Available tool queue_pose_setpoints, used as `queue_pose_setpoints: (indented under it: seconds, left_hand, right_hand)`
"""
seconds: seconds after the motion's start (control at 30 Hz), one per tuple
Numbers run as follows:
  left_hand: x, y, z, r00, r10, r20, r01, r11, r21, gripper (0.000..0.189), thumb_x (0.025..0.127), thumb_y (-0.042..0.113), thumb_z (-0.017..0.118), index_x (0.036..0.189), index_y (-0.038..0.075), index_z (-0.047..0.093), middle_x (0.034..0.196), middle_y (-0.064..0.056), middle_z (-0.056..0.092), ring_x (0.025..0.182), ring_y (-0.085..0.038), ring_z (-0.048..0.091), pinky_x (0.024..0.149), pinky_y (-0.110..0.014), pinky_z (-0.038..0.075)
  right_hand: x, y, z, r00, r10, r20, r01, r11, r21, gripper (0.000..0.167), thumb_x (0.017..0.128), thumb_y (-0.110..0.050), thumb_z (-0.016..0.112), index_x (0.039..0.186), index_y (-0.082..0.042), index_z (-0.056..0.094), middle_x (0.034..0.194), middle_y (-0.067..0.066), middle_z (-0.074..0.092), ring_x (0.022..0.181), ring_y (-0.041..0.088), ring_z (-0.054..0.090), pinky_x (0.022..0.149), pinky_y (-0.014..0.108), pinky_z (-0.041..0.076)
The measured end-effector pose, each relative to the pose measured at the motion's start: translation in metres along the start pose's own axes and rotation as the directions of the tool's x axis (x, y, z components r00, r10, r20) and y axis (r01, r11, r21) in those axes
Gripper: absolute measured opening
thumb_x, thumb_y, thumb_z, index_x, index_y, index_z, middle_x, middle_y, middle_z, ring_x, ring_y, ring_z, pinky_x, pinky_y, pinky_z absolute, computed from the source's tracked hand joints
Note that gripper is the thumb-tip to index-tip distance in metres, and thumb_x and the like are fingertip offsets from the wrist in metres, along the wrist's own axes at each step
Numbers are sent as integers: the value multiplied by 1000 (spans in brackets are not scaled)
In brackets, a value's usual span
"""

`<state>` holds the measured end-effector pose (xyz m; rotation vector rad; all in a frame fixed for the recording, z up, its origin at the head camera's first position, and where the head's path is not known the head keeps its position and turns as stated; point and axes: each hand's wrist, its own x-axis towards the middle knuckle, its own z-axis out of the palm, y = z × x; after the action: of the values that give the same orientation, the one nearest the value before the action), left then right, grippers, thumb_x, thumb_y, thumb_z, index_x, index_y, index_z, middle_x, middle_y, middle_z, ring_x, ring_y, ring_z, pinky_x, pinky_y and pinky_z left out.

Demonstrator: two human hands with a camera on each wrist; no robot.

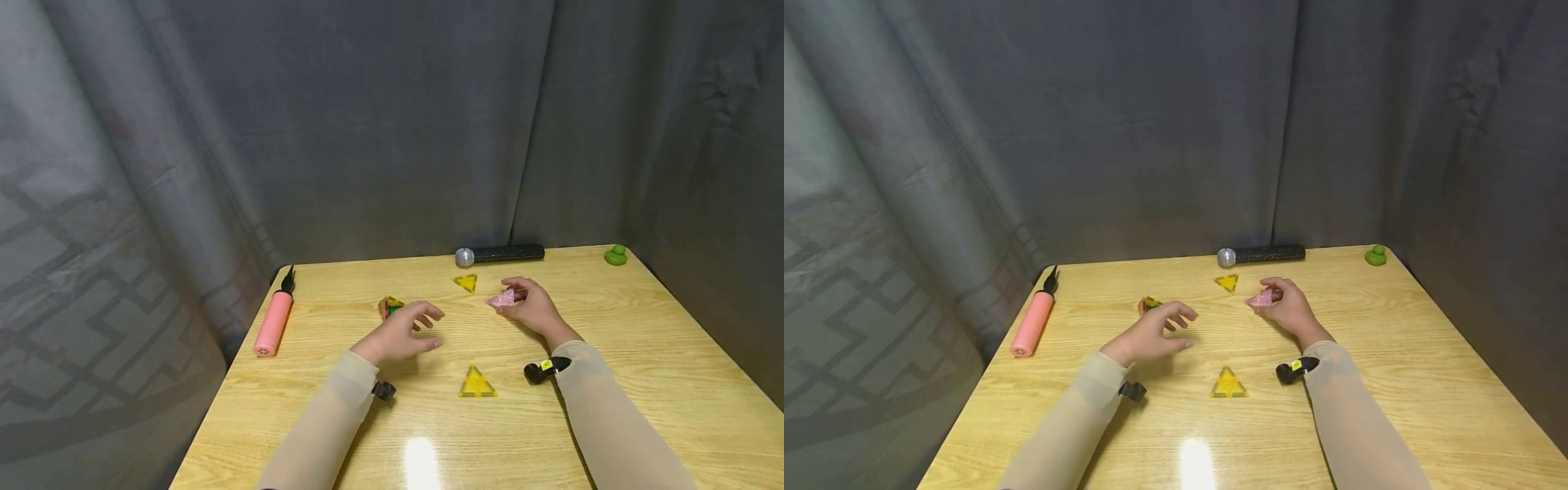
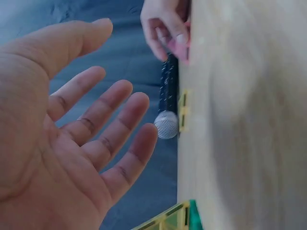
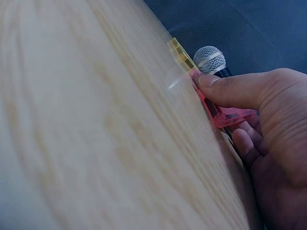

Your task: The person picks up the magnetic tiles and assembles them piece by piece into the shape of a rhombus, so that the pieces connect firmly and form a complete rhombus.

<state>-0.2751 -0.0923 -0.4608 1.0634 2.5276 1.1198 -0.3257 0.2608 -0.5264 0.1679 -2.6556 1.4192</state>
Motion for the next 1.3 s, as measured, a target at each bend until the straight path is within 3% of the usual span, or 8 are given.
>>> queue_pose_setpoints:
  seconds: [0.2,0.4,0.6,0.73,0.93,1.13,1.3]
  left_hand:
    - [2,8,16,995,12,104,-15,999,35,50,99,26,77,144,14,58,143,0,59,122,-16,60,104,-40,51]
    - [4,14,26,980,43,194,-68,990,125,54,97,34,79,145,20,60,138,2,60,121,-13,60,103,-29,50]
    - [4,20,33,961,56,271,-106,979,175,56,93,34,83,144,21,63,132,6,61,117,-7,60,100,-21,48]
    - [4,24,40,951,68,300,-130,973,192,54,93,33,83,142,20,65,130,8,61,113,-5,59,94,-16,48]
    - [5,29,51,938,112,328,-191,957,218,50,92,31,84,138,21,69,127,11,59,108,-3,57,90,-13,46]
    - [6,35,58,918,157,365,-264,927,265,49,91,32,86,136,19,71,127,11,59,113,0,54,98,-12,41]
    - [6,39,62,910,182,372,-308,898,315,46,91,30,85,134,19,73,129,9,60,119,0,53,104,-12,38]
  right_hand:
    - [2,1,0,1000,-9,-11,9,1000,13,68,86,-7,86,147,-2,55,108,18,59,90,29,52,76,31,48]
    - [3,1,1,999,-33,-37,34,999,31,62,90,-4,83,145,0,55,103,16,61,85,26,54,70,21,47]
    - [1,0,1,996,-42,-82,45,998,32,36,94,-9,81,125,2,66,99,15,66,82,22,57,68,20,48]
    - [-1,0,1,995,-28,-93,29,999,13,24,97,-17,79,111,-1,70,99,14,68,80,21,56,66,23,47]
    - [-2,1,2,992,-16,-122,17,1000,6,22,97,-22,79,106,-3,70,98,12,68,81,22,54,66,25,46]
    - [0,5,4,987,-25,-158,29,999,24,22,99,-24,77,101,-3,72,91,9,67,78,20,56,65,22,46]
    - [1,4,5,985,-12,-170,18,999,34,22,101,-25,74,99,-3,73,93,11,69,81,22,56,69,24,44]
